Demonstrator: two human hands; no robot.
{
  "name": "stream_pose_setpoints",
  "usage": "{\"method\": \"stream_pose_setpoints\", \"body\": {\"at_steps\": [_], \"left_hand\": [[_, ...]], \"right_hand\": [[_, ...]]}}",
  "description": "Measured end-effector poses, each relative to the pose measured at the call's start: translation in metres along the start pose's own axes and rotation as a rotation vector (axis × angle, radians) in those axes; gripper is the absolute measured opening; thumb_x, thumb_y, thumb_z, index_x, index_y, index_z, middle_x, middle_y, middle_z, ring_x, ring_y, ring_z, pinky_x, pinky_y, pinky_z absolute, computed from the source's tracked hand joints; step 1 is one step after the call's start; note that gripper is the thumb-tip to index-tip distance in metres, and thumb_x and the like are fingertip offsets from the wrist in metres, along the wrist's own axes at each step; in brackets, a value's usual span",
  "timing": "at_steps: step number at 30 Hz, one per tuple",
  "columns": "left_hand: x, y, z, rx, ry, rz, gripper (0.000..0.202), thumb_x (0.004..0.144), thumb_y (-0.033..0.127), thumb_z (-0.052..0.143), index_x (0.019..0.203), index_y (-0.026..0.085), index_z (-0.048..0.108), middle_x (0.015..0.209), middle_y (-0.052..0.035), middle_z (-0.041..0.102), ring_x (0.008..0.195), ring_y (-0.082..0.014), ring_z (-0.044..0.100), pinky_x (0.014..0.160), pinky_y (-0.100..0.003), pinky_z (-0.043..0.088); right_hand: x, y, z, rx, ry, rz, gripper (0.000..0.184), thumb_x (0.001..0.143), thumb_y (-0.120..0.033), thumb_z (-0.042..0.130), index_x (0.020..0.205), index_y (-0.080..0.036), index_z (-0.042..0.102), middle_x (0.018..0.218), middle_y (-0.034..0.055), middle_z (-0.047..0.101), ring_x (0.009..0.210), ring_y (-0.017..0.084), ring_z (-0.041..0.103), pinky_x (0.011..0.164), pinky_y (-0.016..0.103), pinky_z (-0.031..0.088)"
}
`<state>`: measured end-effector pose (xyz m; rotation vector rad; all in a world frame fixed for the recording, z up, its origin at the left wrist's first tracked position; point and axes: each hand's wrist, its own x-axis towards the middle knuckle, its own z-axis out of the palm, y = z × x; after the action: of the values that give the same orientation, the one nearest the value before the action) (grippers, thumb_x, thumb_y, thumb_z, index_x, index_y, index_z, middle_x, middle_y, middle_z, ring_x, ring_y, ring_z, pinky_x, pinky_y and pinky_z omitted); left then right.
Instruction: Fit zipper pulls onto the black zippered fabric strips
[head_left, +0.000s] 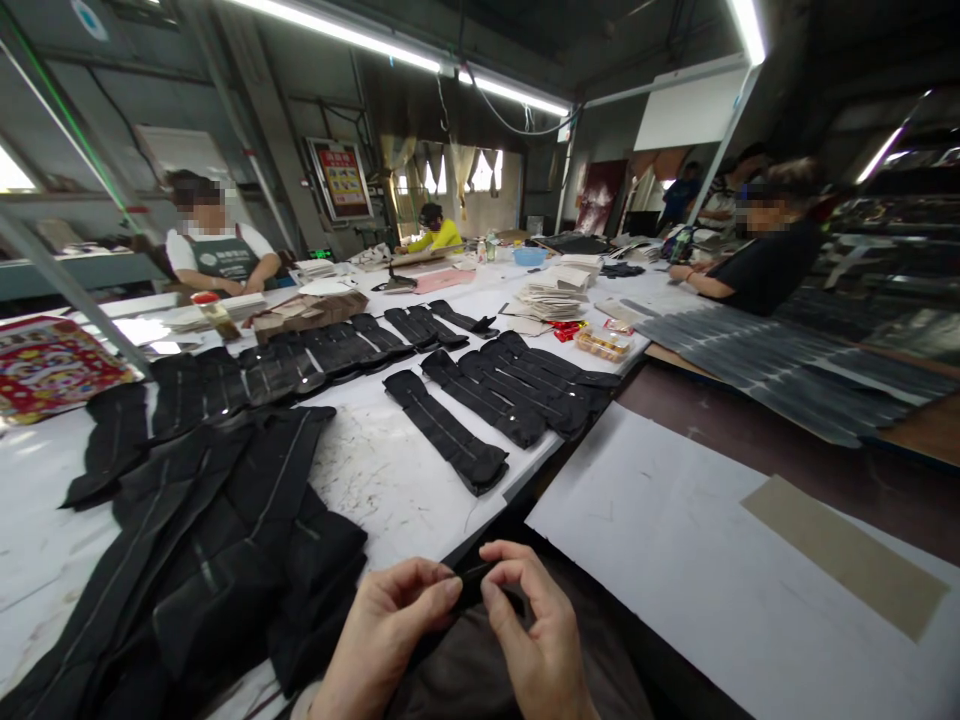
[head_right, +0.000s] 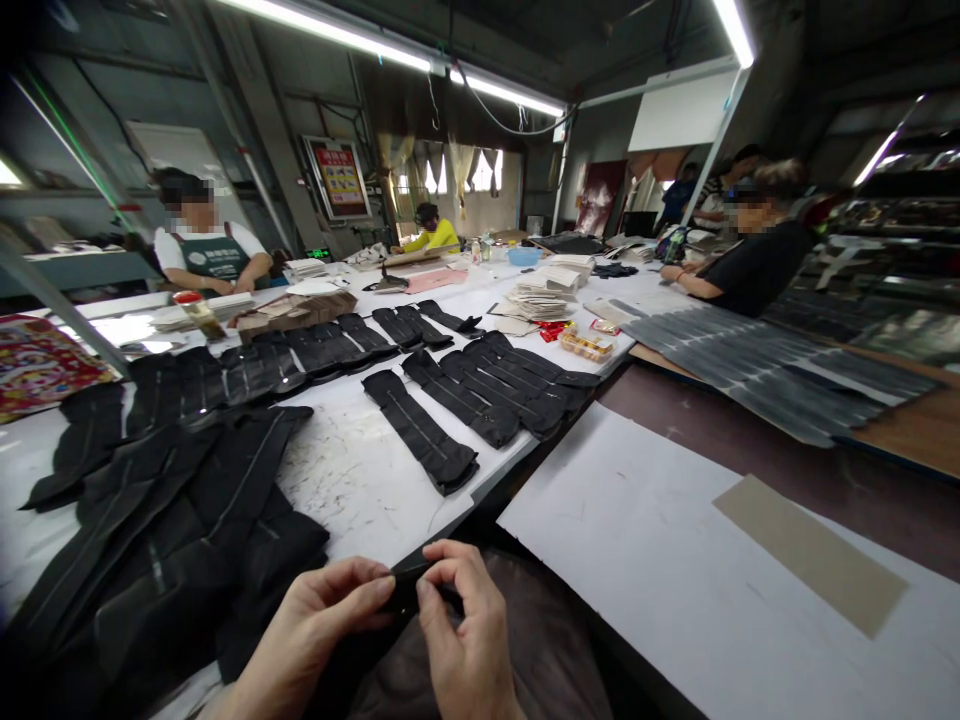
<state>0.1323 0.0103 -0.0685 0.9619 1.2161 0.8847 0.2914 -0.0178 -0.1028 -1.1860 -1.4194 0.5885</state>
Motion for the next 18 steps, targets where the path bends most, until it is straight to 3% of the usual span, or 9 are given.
{"method": "stream_pose_setpoints", "body": {"at_steps": [5,18], "left_hand": [[-0.0004,-0.0056,-0.0050,0.068,-0.053,0.078,0.029,0.069,0.041,0.079,0.068,0.013,0.071,0.059,-0.0002,0.061,0.056,-0.0123,0.052,0.055,-0.021,0.042],[-0.0056,-0.0046,-0.0042,0.252,0.025,0.185,0.032,0.070,0.045,0.075,0.060,0.016,0.064,0.054,0.0024,0.054,0.052,-0.0121,0.047,0.049,-0.019,0.039]], "right_hand": [[0.0046,-0.0018,-0.0010,0.023,-0.006,0.059,0.011,0.083,-0.017,0.059,0.073,-0.020,0.061,0.094,0.0059,0.071,0.087,0.019,0.068,0.076,0.024,0.053],[0.0050,-0.0042,0.0005,0.046,0.011,0.038,0.012,0.078,-0.012,0.062,0.069,-0.020,0.060,0.085,0.0034,0.071,0.078,0.017,0.068,0.071,0.022,0.053]]}}
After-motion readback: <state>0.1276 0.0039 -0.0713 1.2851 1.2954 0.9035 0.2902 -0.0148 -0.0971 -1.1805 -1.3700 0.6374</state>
